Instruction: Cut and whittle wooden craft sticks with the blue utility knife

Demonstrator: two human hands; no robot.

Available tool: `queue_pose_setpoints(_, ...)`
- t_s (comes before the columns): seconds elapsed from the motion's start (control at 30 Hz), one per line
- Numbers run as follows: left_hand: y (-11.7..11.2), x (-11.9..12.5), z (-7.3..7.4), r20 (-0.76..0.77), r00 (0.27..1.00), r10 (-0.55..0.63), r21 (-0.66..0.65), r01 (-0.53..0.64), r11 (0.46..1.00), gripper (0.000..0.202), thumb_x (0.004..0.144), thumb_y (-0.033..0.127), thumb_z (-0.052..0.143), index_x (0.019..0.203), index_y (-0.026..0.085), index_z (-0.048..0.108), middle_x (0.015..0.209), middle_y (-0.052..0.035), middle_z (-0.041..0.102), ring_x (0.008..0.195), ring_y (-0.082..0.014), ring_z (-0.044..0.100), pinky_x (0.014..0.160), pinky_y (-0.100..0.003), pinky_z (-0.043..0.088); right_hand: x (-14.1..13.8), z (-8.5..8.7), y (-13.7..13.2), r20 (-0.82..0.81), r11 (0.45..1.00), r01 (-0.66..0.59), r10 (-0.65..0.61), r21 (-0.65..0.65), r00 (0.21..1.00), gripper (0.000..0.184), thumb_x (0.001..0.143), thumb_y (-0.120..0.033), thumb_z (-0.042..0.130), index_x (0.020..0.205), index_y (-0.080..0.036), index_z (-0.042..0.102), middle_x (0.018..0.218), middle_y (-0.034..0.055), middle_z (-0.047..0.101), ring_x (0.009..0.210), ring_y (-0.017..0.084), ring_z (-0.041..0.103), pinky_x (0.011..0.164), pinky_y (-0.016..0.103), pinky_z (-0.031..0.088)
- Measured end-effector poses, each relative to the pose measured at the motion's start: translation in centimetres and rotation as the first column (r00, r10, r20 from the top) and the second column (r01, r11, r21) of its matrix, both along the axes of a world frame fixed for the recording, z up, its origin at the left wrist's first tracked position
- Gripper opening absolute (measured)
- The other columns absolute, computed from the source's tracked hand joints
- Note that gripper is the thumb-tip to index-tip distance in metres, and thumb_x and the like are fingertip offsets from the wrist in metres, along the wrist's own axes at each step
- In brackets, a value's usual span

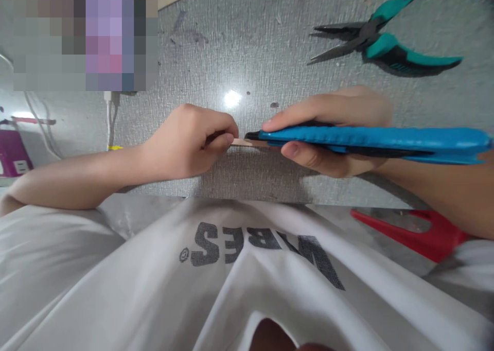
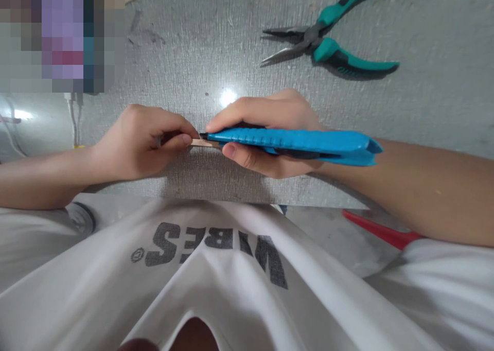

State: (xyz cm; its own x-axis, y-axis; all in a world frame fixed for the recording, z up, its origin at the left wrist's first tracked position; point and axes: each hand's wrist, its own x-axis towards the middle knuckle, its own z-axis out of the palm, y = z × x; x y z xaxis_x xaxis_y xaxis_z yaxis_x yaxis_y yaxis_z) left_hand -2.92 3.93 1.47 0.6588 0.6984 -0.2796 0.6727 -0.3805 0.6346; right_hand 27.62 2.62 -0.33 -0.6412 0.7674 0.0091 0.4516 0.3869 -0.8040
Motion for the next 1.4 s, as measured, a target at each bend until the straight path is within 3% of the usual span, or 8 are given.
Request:
queue_pose_setpoints(0.13, -0.1, 0.0, -0.1, -0.008, 1.0, -0.001, 0.004, 0.001, 1.0, 0.03, 0.107, 0.028, 0.054, 0.102, 0.024, 0.083, 0.081, -0.0041, 0.079, 0.07, -0.0194, 0.065, 0.072, -0.033, 0.042, -0.1, 0.1, 0.3, 0.002, 0.999, -0.014, 0.014, -0.046, 1.0, 0.039, 0.113, -0.057, 0.069, 0.137, -0.033, 0.09, 0.101, 0.0024, 0.089, 0.081, 0.02, 0.08, 0.083, 0.038, 0.063)
queue_pose_setpoints(0.3, 0.0, 0.0, 0.0, -0.02, 1.0, -0.011, 0.006, 0.011, 1.0, 0.032, 0.107, 0.026, 0.053, 0.102, 0.023, 0.085, 0.082, -0.0045, 0.079, 0.07, -0.0193, 0.065, 0.073, -0.033, 0.042, 0.0, -0.1, 0.5, 0.014, 0.997, -0.046, 0.047, -0.061, 0.999, 0.04, 0.112, -0.06, 0.071, 0.138, -0.037, 0.09, 0.108, 0.0034, 0.092, 0.086, 0.023, 0.084, 0.088, 0.04, 0.066)
queue_pose_setpoints(0.53, 0.0, 0.1, -0.1, -0.018, 1.0, -0.017, 0.01, 0.017, 1.0, 0.031, 0.108, 0.025, 0.054, 0.101, 0.023, 0.084, 0.084, -0.0046, 0.081, 0.073, -0.0195, 0.066, 0.074, -0.033, 0.041, 0.0, -1.3, 0.6, -0.119, 0.995, -0.1, 0.099, -0.005, 0.988, 0.032, 0.117, -0.051, 0.072, 0.139, -0.035, 0.088, 0.107, 0.0007, 0.091, 0.089, 0.018, 0.082, 0.088, 0.033, 0.062)
queue_pose_setpoints(0.67, 0.0, 0.0, -0.2, -0.018, 1.0, -0.022, 0.009, 0.022, 1.0, 0.031, 0.108, 0.027, 0.053, 0.1, 0.023, 0.083, 0.084, -0.0049, 0.081, 0.073, -0.02, 0.067, 0.074, -0.033, 0.042, 0.1, -1.0, 0.8, -0.061, 0.993, -0.113, 0.112, -0.022, 0.992, 0.032, 0.116, -0.048, 0.074, 0.143, -0.038, 0.088, 0.111, -0.0003, 0.092, 0.094, 0.02, 0.083, 0.089, 0.036, 0.061)
queue_pose_setpoints(0.83, 0.0, 0.0, -0.3, -0.011, 1.0, -0.016, 0.01, 0.016, 1.0, 0.031, 0.108, 0.026, 0.053, 0.1, 0.024, 0.083, 0.087, -0.0056, 0.083, 0.077, -0.0209, 0.069, 0.075, -0.034, 0.043, -0.1, -0.4, 1.0, -0.044, 0.985, -0.135, 0.131, -0.105, 0.99, 0.04, 0.116, -0.06, 0.067, 0.14, -0.036, 0.089, 0.113, 0.0062, 0.092, 0.099, 0.027, 0.085, 0.093, 0.043, 0.066)
queue_pose_setpoints(1.0, -0.1, -0.1, -0.3, -0.009, 1.0, -0.012, 0.02, 0.012, 1.0, 0.03, 0.107, 0.026, 0.053, 0.1, 0.024, 0.083, 0.089, -0.0056, 0.084, 0.078, -0.021, 0.07, 0.076, -0.033, 0.043, 0.0, -0.6, 1.1, -0.087, 0.984, -0.173, 0.168, -0.048, 0.982, 0.035, 0.118, -0.051, 0.068, 0.142, -0.033, 0.086, 0.114, 0.0029, 0.092, 0.099, 0.021, 0.085, 0.093, 0.036, 0.064)
queue_pose_setpoints(1.23, 0.0, -0.1, -0.4, -0.031, 0.999, -0.017, 0.038, 0.018, 0.999, 0.029, 0.107, 0.026, 0.054, 0.099, 0.025, 0.082, 0.089, -0.0049, 0.084, 0.079, -0.0218, 0.071, 0.076, -0.034, 0.043, 0.2, -0.9, 1.1, -0.05, 0.985, -0.141, 0.137, -0.097, 0.989, 0.039, 0.114, -0.061, 0.071, 0.142, -0.039, 0.088, 0.116, 0.0061, 0.092, 0.101, 0.029, 0.086, 0.096, 0.044, 0.067)
queue_pose_setpoints(1.4, -0.3, -0.1, -0.7, -0.07, 0.995, -0.065, 0.115, 0.073, 0.991, 0.029, 0.109, 0.024, 0.05, 0.099, 0.024, 0.077, 0.082, -0.0051, 0.078, 0.074, -0.0219, 0.066, 0.076, -0.035, 0.041, -0.3, -2.0, 0.7, -0.163, 0.973, -0.197, 0.176, -0.122, 0.971, 0.037, 0.115, -0.058, 0.068, 0.136, -0.037, 0.09, 0.11, 0.0044, 0.09, 0.097, 0.023, 0.086, 0.096, 0.038, 0.067)
